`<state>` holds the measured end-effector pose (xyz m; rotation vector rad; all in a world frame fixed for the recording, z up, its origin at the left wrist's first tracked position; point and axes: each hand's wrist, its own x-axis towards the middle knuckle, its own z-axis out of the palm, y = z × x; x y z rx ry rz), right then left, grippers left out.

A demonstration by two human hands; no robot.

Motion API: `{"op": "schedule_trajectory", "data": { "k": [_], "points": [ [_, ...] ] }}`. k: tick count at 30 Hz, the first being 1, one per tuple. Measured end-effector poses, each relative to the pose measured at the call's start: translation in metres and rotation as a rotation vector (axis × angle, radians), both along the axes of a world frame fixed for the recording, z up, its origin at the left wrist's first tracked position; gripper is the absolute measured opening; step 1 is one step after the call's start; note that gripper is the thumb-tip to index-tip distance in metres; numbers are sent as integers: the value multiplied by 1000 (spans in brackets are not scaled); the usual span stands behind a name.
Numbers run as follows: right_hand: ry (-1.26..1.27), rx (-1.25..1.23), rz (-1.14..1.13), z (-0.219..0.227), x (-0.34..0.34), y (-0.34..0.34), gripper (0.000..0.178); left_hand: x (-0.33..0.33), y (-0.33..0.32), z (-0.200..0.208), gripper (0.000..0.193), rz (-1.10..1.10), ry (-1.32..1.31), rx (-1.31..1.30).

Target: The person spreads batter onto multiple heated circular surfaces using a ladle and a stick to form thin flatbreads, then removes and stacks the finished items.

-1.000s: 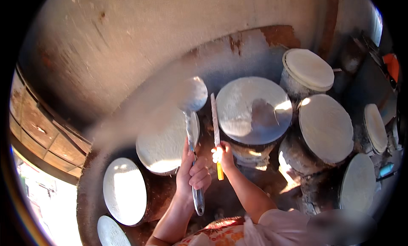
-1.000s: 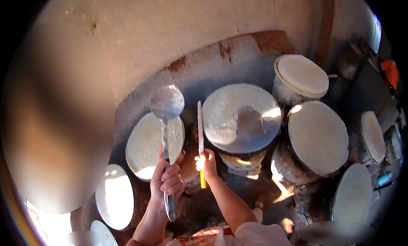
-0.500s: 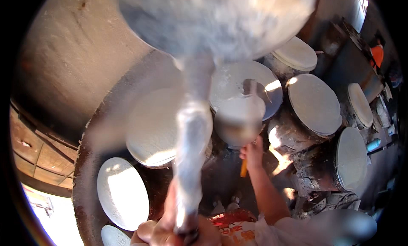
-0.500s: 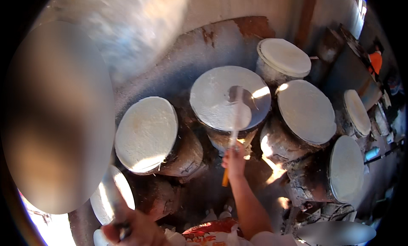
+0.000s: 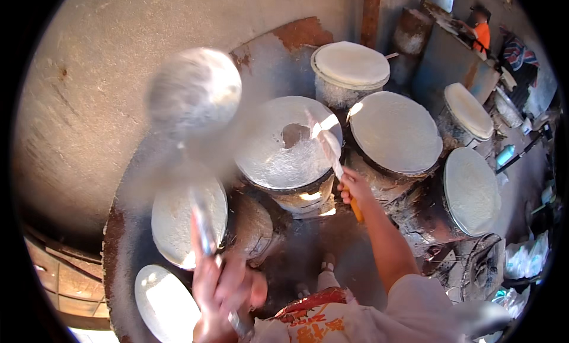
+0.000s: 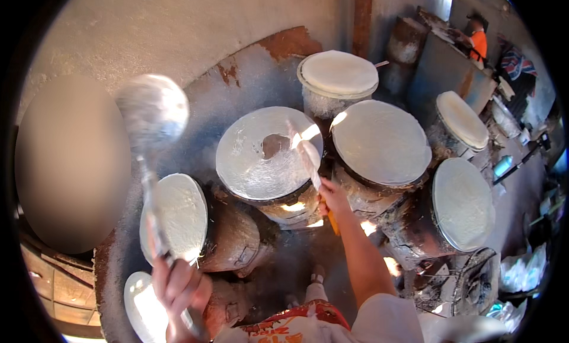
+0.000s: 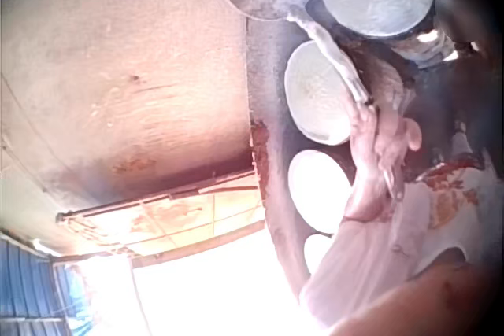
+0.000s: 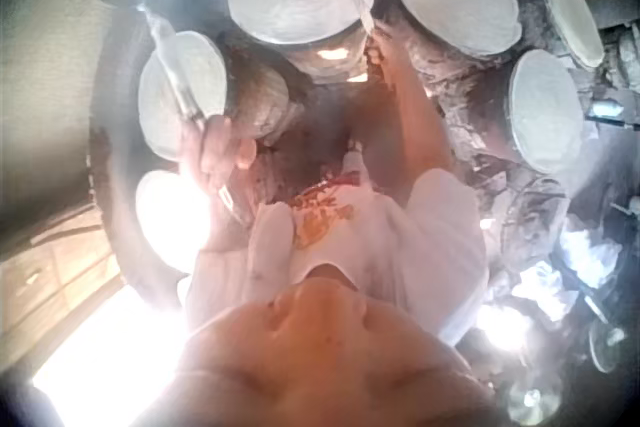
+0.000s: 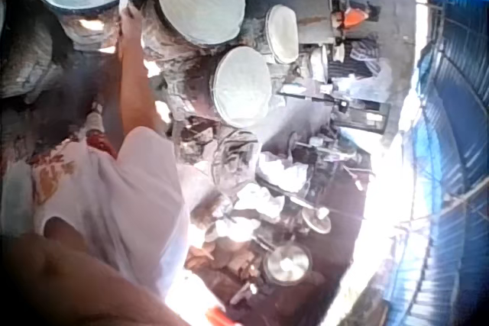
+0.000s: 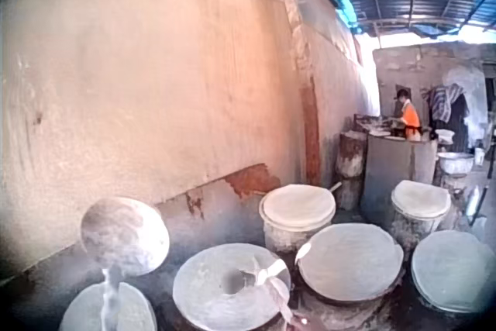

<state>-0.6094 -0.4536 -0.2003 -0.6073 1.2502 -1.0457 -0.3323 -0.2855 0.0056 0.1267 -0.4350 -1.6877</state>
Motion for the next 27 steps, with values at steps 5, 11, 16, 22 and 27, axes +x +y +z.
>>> {"op": "schedule_trajectory", "data": {
  "k": [5, 11, 16, 22, 27],
  "points": [
    [201, -42, 482, 13, 57, 75, 29, -1, -56, -20, 48, 263, -586, 135],
    [216, -152, 249, 14, -34, -13, 25, -47, -111, -43, 48, 289, -856, 180],
    [619, -313, 688, 8, -9, 18, 28, -59, -128, -43, 50, 413, -887, 176],
    [1100, -661, 35, -34, -20, -62, 28, -66, -151, -56, 53, 292, -960, 269],
    [1296, -548, 48, -8, 6, -120, 32, -83, -161, -57, 53, 261, -935, 255]
  ]
}}
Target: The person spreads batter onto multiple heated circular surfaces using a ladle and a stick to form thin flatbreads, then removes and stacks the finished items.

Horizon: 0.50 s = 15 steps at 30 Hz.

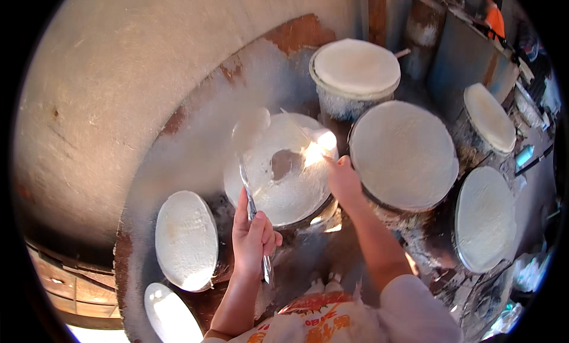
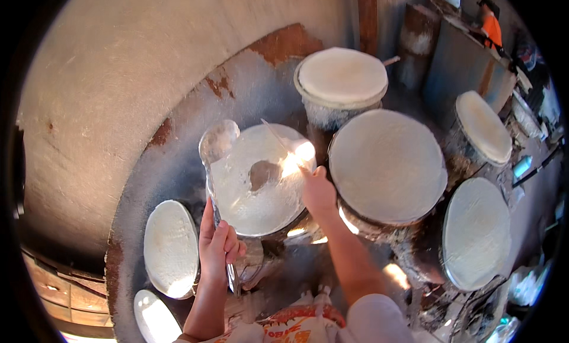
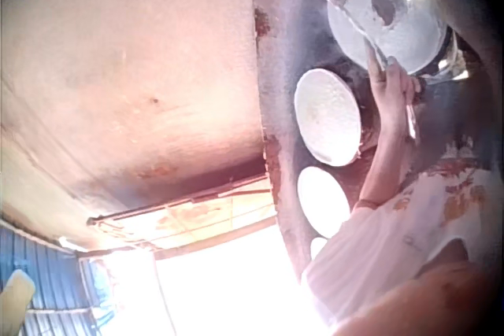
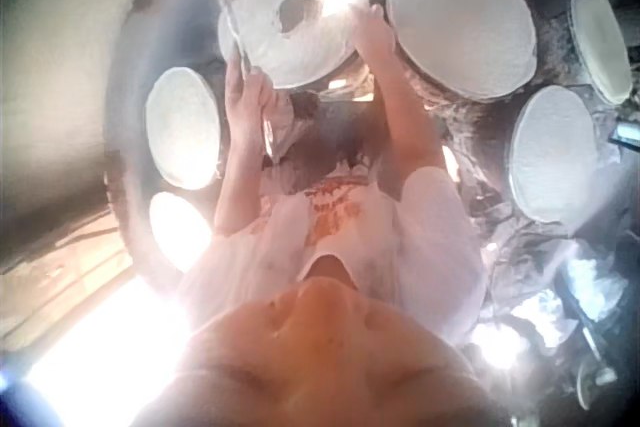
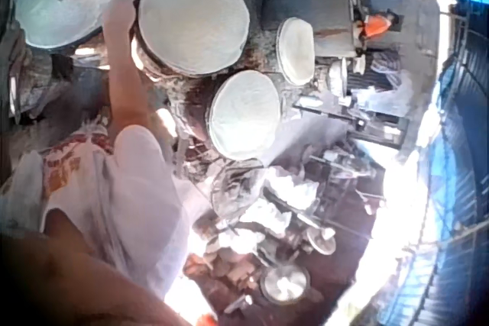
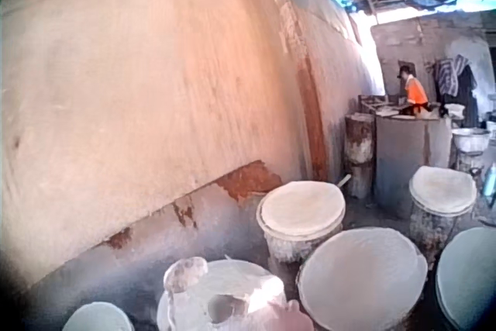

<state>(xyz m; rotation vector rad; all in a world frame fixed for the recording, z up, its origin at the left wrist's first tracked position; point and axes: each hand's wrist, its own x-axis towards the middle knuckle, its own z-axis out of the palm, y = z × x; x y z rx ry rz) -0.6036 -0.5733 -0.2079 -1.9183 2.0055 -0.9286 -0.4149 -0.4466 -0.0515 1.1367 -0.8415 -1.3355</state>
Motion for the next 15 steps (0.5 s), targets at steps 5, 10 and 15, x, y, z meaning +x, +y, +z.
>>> {"op": "schedule_trajectory", "data": {
  "k": [5, 10, 15],
  "points": [
    [63, 150, 148, -10, -1, 57, 26, 32, -8, -28, 52, 85, -140, 14],
    [372, 219, 55, -74, 46, 12, 31, 11, -18, -21, 47, -50, 374, 130],
    [-136, 102, -96, -3, -17, 116, 33, 39, -24, -13, 48, -156, 232, 122]
  ]
}}
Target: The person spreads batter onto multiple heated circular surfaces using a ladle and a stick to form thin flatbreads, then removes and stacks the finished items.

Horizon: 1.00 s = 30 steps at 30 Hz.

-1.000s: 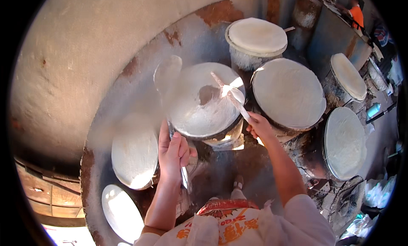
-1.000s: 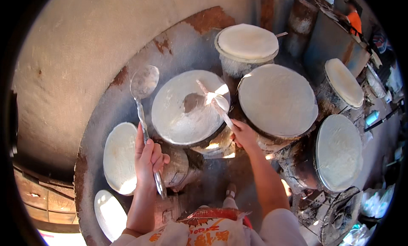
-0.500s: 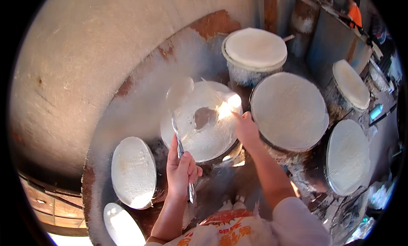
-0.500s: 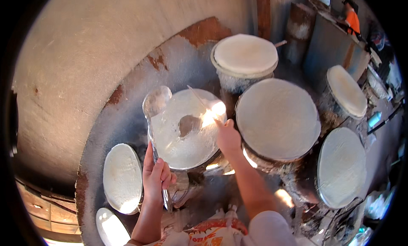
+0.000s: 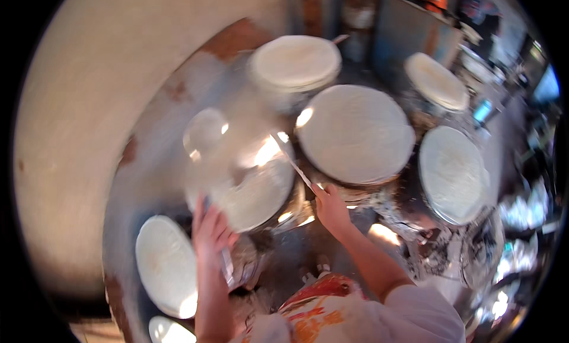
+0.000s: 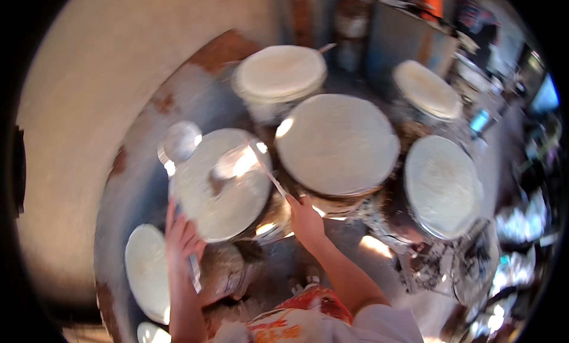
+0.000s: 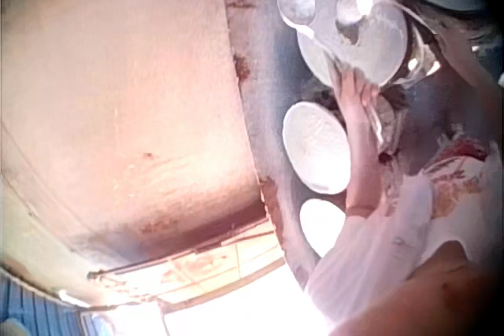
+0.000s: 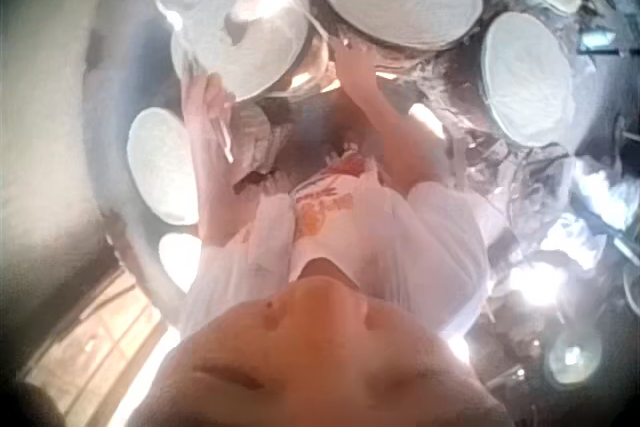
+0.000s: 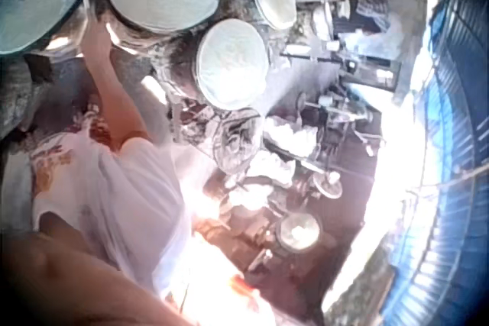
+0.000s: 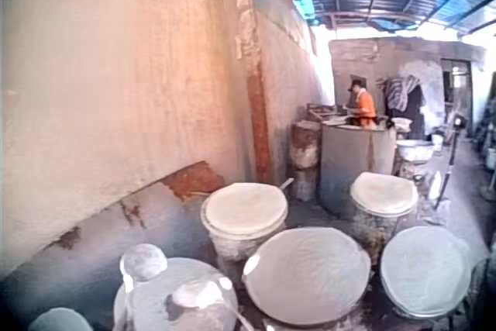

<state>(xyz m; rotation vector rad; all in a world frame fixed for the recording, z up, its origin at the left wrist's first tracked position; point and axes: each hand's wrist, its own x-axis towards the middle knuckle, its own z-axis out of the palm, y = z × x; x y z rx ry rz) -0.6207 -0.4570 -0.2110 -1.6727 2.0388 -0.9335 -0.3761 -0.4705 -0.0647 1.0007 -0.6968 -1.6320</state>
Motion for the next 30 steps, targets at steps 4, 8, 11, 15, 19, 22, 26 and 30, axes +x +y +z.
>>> {"op": "schedule_trajectory", "data": {
  "k": [4, 8, 11, 15, 19, 22, 26, 30],
  "points": [
    [170, -112, 203, 6, 23, -20, 32, -15, -24, 13, 35, 102, 373, 147],
    [135, 34, 120, 17, -3, -54, 34, 7, -18, 10, 32, 117, 412, 82],
    [344, -157, 487, -5, 13, -34, 32, 3, -4, 11, 33, 255, 404, 105],
    [131, -127, 462, 15, -17, -86, 29, -8, 6, 16, 34, 350, 537, 197],
    [244, -6, 717, 16, -21, -89, 33, -10, 33, 15, 29, 363, 588, 163],
    [233, -92, 685, 19, -8, -117, 32, -10, 35, 18, 28, 470, 589, 238],
    [182, -140, 783, 29, -26, -137, 32, -19, 20, 1, 29, 478, 605, 286],
    [132, -30, 774, 50, -72, -69, 34, -28, 13, -4, 17, 567, 542, 332]
  ]
}}
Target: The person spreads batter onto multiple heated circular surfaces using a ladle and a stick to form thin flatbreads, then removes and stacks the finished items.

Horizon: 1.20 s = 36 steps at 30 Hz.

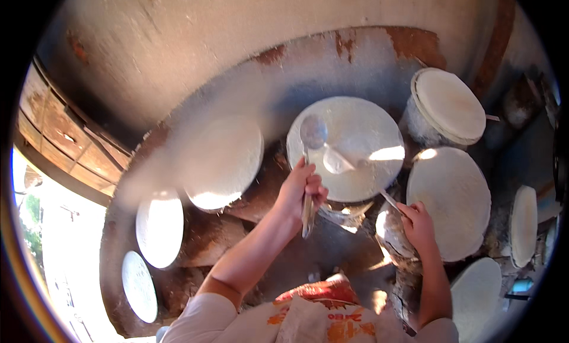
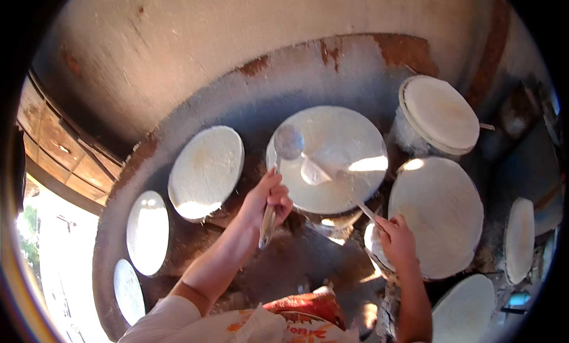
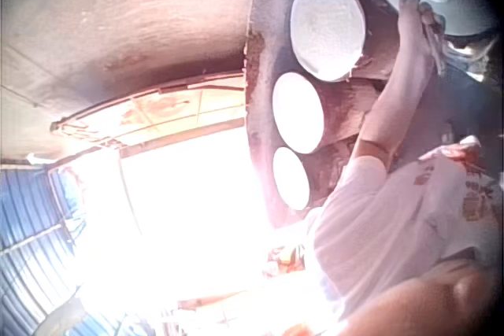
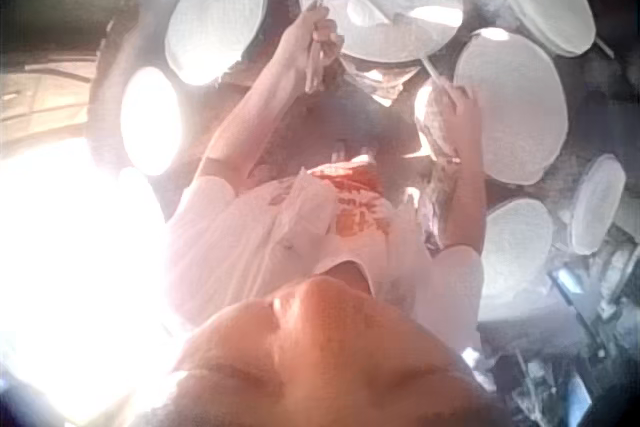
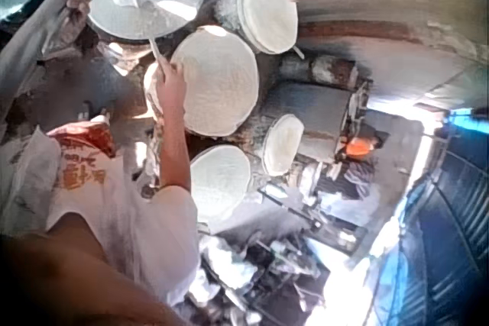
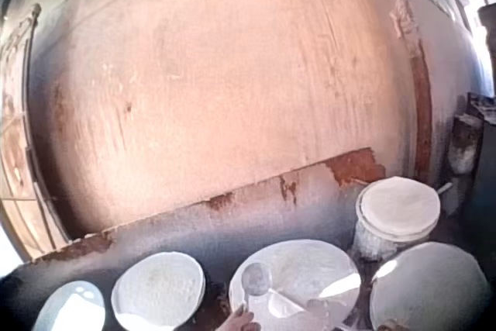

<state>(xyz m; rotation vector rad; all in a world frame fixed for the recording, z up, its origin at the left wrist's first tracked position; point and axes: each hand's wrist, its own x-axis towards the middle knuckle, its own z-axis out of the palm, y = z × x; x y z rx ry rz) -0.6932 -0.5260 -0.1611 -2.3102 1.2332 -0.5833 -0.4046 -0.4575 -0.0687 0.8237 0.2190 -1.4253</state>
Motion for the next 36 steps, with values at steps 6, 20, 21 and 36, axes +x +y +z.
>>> {"op": "schedule_trajectory", "data": {
  "k": [6, 20, 21, 36],
  "points": [
    [-301, 228, -342, -89, 43, 85, 37, -32, -12, -32, 33, 21, 39, -12],
    [-273, 222, -110, -45, 62, 23, 32, -69, 66, -38, 42, 314, 1125, -831],
    [-173, 168, -36, -38, 67, 34, 31, -63, 85, -24, 41, 304, 1083, -896],
    [157, -128, -73, -37, 147, 51, 26, 19, 537, 60, 38, 783, 47, -1129]
  ]
}}
